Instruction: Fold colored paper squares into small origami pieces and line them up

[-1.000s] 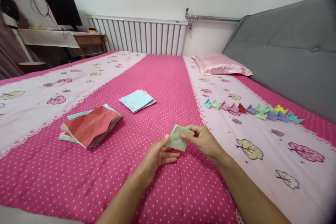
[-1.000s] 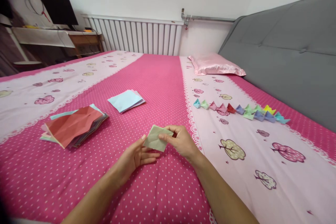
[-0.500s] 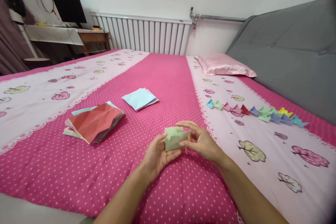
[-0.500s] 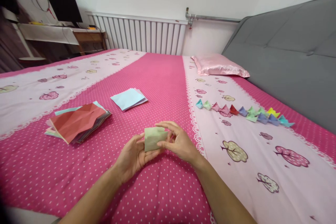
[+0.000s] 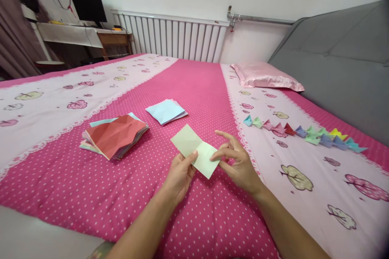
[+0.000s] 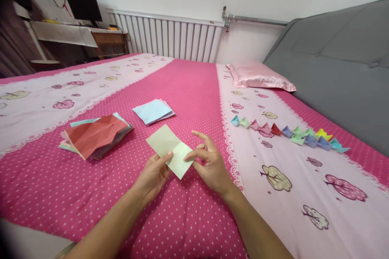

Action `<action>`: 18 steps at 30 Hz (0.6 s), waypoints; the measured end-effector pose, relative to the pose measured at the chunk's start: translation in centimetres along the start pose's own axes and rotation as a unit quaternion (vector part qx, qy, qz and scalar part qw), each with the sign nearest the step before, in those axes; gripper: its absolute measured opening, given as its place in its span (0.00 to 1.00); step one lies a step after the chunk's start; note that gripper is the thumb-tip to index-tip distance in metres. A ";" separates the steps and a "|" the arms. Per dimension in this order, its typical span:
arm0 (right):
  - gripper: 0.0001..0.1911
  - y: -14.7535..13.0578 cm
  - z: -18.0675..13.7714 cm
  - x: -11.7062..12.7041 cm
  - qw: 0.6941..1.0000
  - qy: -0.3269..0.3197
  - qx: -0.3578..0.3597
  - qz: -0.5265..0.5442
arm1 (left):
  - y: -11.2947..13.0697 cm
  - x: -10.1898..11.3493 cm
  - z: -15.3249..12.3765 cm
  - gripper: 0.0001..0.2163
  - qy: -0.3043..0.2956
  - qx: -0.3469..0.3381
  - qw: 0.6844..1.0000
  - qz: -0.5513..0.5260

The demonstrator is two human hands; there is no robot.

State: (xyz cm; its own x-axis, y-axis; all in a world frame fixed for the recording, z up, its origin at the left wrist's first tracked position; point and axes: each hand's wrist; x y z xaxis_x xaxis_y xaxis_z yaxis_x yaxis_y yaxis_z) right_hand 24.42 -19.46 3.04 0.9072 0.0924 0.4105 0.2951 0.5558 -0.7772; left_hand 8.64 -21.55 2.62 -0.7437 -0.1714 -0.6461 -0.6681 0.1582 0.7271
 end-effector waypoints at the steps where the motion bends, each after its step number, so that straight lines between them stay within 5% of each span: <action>1: 0.13 0.1 0.0 0.0 1.000 0.006 -0.004 0.005 | 0.1 -0.1 0.0 0.11 0.005 -0.003 1.000 -0.021; 10: 0.12 1.0 0.0 -0.2 0.999 0.014 -0.015 0.024 | 0.6 -0.4 -0.2 0.13 0.024 0.048 0.993 -0.106; 18: 0.15 0.5 -0.1 -0.2 0.999 -0.049 0.002 0.021 | 0.5 -0.4 -0.4 0.15 -0.006 0.060 0.992 -0.106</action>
State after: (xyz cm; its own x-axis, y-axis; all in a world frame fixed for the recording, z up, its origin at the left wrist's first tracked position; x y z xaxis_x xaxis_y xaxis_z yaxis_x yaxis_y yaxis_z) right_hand 24.41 -19.24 2.51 0.8846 0.1960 0.4232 0.2563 0.5536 -0.7923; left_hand 8.63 -21.75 3.33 -0.5851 -0.2029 -0.7851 -0.8075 0.2350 0.5411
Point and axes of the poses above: each hand's wrist, its own z-axis towards the middle knuckle, its own x-axis out of the back of the hand, y = z × x, and after that the axes turned 1 degree about y, right-handed
